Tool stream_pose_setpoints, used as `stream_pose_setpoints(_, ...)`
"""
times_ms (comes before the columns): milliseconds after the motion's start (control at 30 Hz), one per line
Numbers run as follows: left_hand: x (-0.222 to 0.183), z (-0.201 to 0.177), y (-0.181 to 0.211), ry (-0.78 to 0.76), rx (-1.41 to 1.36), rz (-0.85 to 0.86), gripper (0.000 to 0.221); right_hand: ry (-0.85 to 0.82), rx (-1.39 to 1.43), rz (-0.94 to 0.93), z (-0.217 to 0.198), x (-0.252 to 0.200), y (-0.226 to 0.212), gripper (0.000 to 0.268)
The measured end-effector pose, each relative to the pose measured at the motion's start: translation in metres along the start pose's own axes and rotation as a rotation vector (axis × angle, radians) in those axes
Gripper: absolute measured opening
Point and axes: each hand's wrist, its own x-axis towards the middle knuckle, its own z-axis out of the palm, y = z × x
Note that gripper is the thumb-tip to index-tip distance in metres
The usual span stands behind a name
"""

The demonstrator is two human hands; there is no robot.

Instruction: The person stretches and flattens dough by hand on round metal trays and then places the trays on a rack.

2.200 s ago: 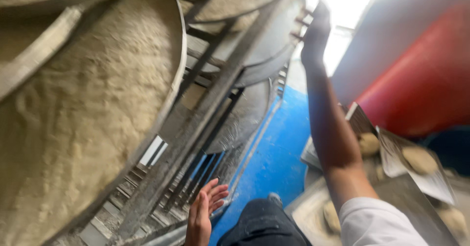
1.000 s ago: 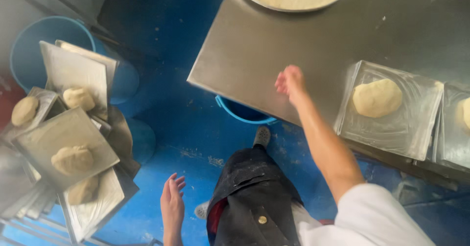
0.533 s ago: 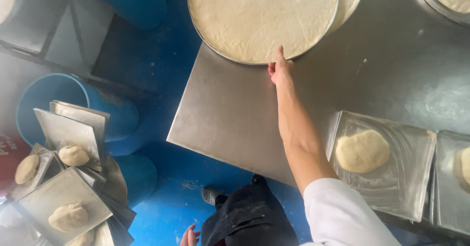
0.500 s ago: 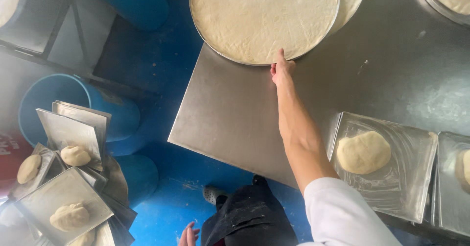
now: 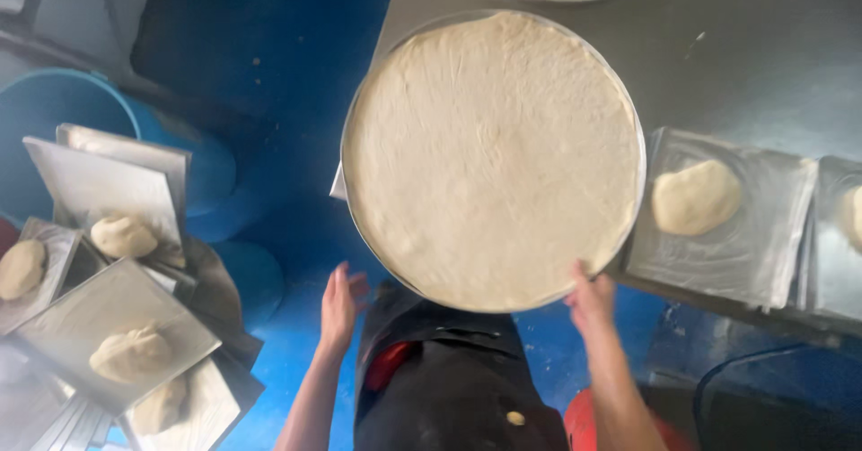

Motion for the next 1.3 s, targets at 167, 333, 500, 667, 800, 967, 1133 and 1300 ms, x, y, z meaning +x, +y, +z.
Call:
stream_pose_setpoints(167, 0.077, 0.013, 0.001, 0.035, -0.044, 0.362, 0.067, 0.15, -0.307, -0.353, -0.022, -0.014, -0.034, 0.016)
stream_pose_setpoints(333, 0.024, 0.041, -0.037, 0.064, 0.151, 0.279, 0.066, -0.041, -0.489, -0.821, 0.1, -0.036, -0.09, 0.037)
stream_pose_setpoints(500, 0.002, 0.049, -0.012, 0.135, 0.213, 0.28, 0.061, -0.624, -1.046, -1.155, 0.273, -0.062, -0.081, 0.057)
stream_pose_setpoints(667, 0.013, 0.048, 0.052, 0.161, 0.137, 0.24, 0.054, -0.847, -1.384, -1.25, 0.381, -0.068, -0.082, 0.068)
stream_pose_setpoints(800, 0.021, 0.041, 0.046, 0.11, 0.083, 0.269, 0.051, -0.959, -1.585, -1.131, 0.411, -0.065, -0.082, 0.071)
stream_pose_setpoints(967, 0.025, 0.041, 0.043, 0.077, 0.029, 0.327, 0.051, -0.848, -1.52, -1.141, 0.425, -0.057, -0.097, 0.071)
stream_pose_setpoints(1133, 0.033, 0.039, 0.041, 0.043, -0.005, 0.418, 0.05, -0.695, -1.479, -1.093, 0.439, -0.039, -0.107, 0.071)
stream_pose_setpoints(1300, 0.033, 0.036, 0.04, 0.002, 0.012, 0.34, 0.051, -0.667, -1.358, -0.959, 0.454, -0.002, -0.11, 0.069)
